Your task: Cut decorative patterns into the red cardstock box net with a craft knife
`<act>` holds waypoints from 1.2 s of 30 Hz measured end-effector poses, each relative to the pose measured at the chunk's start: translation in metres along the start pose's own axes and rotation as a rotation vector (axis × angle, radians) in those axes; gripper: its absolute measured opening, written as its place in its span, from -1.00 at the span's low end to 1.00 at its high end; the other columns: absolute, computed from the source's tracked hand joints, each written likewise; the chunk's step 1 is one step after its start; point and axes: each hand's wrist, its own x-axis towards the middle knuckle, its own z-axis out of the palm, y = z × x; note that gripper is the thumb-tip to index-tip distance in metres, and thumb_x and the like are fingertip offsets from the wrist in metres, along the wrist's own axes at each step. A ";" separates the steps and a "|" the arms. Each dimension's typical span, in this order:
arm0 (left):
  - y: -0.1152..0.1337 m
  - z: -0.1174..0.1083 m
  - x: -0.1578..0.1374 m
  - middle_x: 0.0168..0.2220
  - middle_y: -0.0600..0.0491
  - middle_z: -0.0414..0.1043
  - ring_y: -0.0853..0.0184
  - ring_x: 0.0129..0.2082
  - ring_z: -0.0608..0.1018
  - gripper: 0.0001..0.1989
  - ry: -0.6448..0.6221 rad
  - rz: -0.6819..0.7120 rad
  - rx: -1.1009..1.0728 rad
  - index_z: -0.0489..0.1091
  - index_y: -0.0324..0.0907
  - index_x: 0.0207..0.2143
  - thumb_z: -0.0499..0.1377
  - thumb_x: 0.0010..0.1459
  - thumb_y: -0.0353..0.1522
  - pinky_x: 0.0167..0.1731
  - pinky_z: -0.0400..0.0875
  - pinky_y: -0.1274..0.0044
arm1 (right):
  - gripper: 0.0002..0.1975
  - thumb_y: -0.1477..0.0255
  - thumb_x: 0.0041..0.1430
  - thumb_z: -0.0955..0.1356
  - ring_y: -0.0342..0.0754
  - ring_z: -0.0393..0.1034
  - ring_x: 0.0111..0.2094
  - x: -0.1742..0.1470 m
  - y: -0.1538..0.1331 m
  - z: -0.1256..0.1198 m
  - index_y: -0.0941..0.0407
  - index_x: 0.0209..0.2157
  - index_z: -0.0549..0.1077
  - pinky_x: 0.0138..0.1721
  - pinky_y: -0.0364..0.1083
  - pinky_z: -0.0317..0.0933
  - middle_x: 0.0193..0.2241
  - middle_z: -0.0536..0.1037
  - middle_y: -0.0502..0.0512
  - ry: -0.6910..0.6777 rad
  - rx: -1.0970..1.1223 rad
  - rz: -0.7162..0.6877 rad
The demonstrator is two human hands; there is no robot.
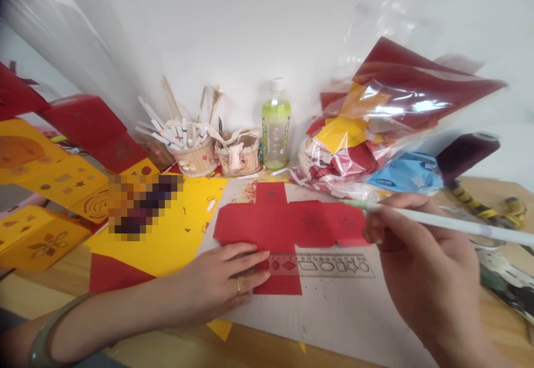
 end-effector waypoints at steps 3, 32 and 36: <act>0.000 0.001 0.000 0.08 -0.10 0.30 0.16 0.02 0.37 -0.66 0.006 -0.001 0.000 0.31 -0.23 0.02 -0.08 0.30 -0.30 -0.04 0.36 0.35 | -0.89 0.46 -0.12 0.40 -0.16 0.13 -0.59 -0.009 0.002 0.005 0.05 -0.56 0.36 -0.56 -0.12 0.02 -0.68 0.27 -0.06 -0.046 0.158 0.149; 0.001 0.001 -0.001 0.09 -0.08 0.29 0.17 0.03 0.36 -0.67 -0.011 -0.018 -0.002 0.29 -0.21 0.04 -0.07 0.31 -0.30 -0.02 0.33 0.35 | -0.86 0.40 0.18 0.21 -0.13 0.16 -0.48 -0.040 0.035 0.025 0.06 -0.46 0.19 -0.47 -0.14 0.06 -0.53 0.23 -0.09 -0.778 -0.355 0.129; 0.000 0.003 -0.001 0.10 -0.08 0.27 0.17 0.04 0.35 -0.66 -0.026 -0.017 -0.003 0.27 -0.21 0.06 -0.07 0.31 -0.30 -0.02 0.33 0.34 | -0.86 0.40 0.17 0.21 -0.13 0.15 -0.50 -0.040 0.037 0.025 0.06 -0.47 0.19 -0.48 -0.14 0.04 -0.54 0.23 -0.09 -0.793 -0.362 0.115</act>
